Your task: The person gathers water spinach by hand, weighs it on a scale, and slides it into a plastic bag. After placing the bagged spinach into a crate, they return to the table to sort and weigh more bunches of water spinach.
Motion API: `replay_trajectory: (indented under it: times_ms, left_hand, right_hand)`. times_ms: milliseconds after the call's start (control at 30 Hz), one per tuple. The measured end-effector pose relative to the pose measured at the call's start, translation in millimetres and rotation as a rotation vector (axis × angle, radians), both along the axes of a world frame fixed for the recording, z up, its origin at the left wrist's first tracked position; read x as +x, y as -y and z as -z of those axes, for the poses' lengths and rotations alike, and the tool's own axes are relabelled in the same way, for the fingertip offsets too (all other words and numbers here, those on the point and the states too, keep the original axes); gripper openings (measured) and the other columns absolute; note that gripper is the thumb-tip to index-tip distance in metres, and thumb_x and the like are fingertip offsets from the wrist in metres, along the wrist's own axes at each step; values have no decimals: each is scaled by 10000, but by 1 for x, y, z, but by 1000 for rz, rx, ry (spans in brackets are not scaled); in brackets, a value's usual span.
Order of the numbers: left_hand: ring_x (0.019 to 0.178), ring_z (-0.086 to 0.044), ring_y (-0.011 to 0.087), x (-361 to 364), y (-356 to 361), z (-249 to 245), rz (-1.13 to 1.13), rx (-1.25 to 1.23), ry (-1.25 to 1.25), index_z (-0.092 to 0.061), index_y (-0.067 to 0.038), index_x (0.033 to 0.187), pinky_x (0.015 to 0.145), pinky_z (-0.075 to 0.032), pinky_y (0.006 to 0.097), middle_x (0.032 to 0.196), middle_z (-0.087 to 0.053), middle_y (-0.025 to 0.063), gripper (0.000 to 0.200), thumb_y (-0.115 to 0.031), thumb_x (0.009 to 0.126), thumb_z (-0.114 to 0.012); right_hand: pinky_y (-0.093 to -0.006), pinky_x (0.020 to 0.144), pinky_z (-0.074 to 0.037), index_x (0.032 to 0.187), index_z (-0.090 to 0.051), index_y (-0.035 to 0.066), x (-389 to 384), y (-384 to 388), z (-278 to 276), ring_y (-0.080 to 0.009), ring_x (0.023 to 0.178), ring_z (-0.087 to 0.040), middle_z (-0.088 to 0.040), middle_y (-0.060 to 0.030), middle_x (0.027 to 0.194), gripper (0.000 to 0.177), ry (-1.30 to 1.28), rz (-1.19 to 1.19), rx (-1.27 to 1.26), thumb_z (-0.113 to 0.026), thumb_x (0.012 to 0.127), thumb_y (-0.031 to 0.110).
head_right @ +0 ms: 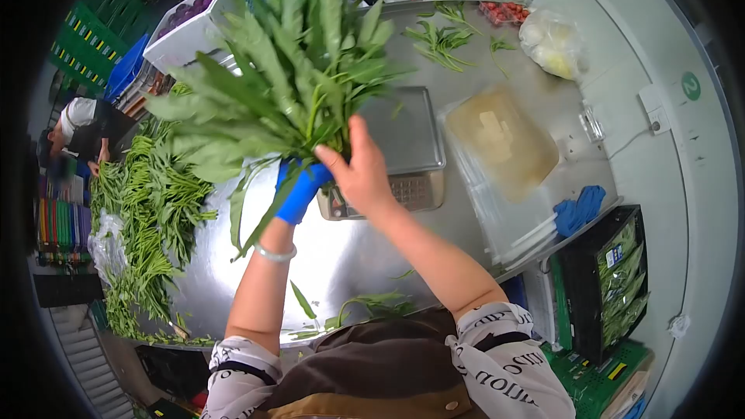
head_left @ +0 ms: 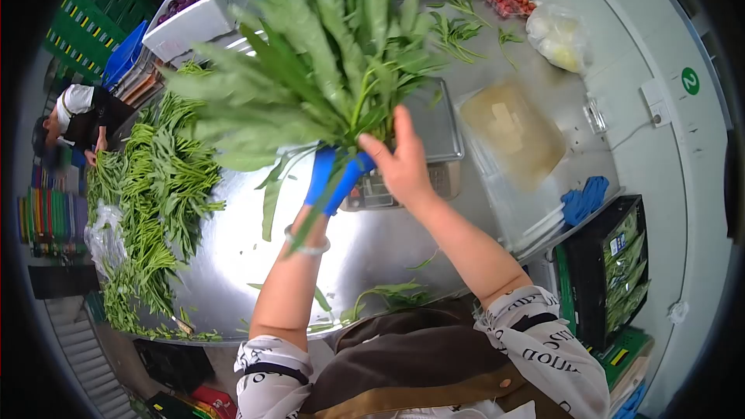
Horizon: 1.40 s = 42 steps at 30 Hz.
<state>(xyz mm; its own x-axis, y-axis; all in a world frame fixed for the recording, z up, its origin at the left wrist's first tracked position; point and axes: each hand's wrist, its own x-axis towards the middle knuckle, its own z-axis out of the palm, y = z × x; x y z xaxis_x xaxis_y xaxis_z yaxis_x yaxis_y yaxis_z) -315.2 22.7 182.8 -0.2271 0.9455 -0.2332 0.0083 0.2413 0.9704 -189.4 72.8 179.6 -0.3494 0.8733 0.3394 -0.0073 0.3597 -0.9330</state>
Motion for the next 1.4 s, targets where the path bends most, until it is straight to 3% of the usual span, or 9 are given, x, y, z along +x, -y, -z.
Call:
replay_trajectory:
  times_ms: [100, 167, 233, 300, 633, 900, 1033, 1267, 1400]
  left_hand:
    - [919, -598, 137, 21, -57, 20, 111, 64, 200, -613, 16, 1122, 821, -475, 290, 1040, -651, 79, 349, -75, 785, -625]
    - [940, -597, 161, 28, -87, 87, 81, -47, 578, -585, -23, 1172, 833, -464, 282, 1052, -641, 63, 403, -83, 782, -666]
    - [967, -602, 182, 23, -96, 163, 89, -251, 472, -553, -39, 1211, 852, -470, 296, 1078, -633, 63, 457, -60, 772, -681]
    - [997, -602, 194, 28, -99, 175, 22, -182, 667, -537, -49, 1227, 866, -484, 319, 1118, -624, 66, 478, -42, 772, -683]
    - [901, -632, 186, 21, -58, 155, -374, -235, 697, -547, 5, 1161, 803, -497, 302, 1032, -644, 76, 379, -100, 821, -677]
    - [876, -626, 241, 22, -107, 179, -439, -220, 450, -568, -20, 1153, 816, -508, 341, 1009, -651, 108, 316, -159, 870, -579]
    - [955, -615, 239, 27, -122, 168, -320, -232, 767, -553, -1, 1168, 874, -484, 335, 1073, -640, 126, 329, -142, 871, -557]
    - [965, -589, 155, 13, -70, 136, -284, -312, 175, -628, 10, 1131, 859, -443, 280, 1071, -645, 97, 498, -379, 823, -671]
    - [930, -605, 161, 14, 13, 155, -381, -221, 228, -650, -18, 1112, 826, -467, 277, 1038, -663, 78, 427, -350, 843, -655]
  right_hand:
    - [-328, 863, -442, 1241, -429, -2, 22, -51, 37, -221, 973, -590, -619, -149, 1075, 450, -37, 68, -92, -624, 871, 162]
    - [-401, 844, -451, 1259, -415, 10, 31, -79, 96, -354, 981, -587, -619, -211, 1058, 501, 239, 96, -257, -616, 866, 247]
    - [-469, 830, -451, 1262, -408, 12, 41, -99, 171, -447, 982, -576, -624, -251, 1038, 531, 561, 95, -302, -592, 870, 318]
    - [-475, 836, -453, 1267, -407, 11, 46, -89, 155, -454, 971, -576, -625, -255, 1025, 533, 494, 102, -337, -596, 869, 311]
    - [-395, 973, -391, 1268, -452, 19, 115, -94, 161, -327, 1147, -500, -528, -182, 1228, 525, 319, 123, -247, -656, 836, 237]
    - [-451, 963, -380, 1302, -433, 52, 247, -102, 189, -328, 1199, -424, -456, -154, 1298, 658, 1286, 326, 192, -704, 711, 155]
    - [-441, 1000, -371, 1319, -418, 59, 293, -103, 216, -333, 1201, -447, -461, -167, 1297, 702, 1567, 340, 178, -726, 695, 151]
    - [-413, 758, -499, 1160, -522, 47, 325, -114, 244, -298, 889, -617, -598, -140, 1044, 395, 1649, 286, 262, -587, 824, 244]
    - [-418, 664, -518, 1087, -559, 33, 345, -106, 259, -314, 758, -638, -635, -156, 870, 269, 1616, 223, 313, -522, 862, 175]
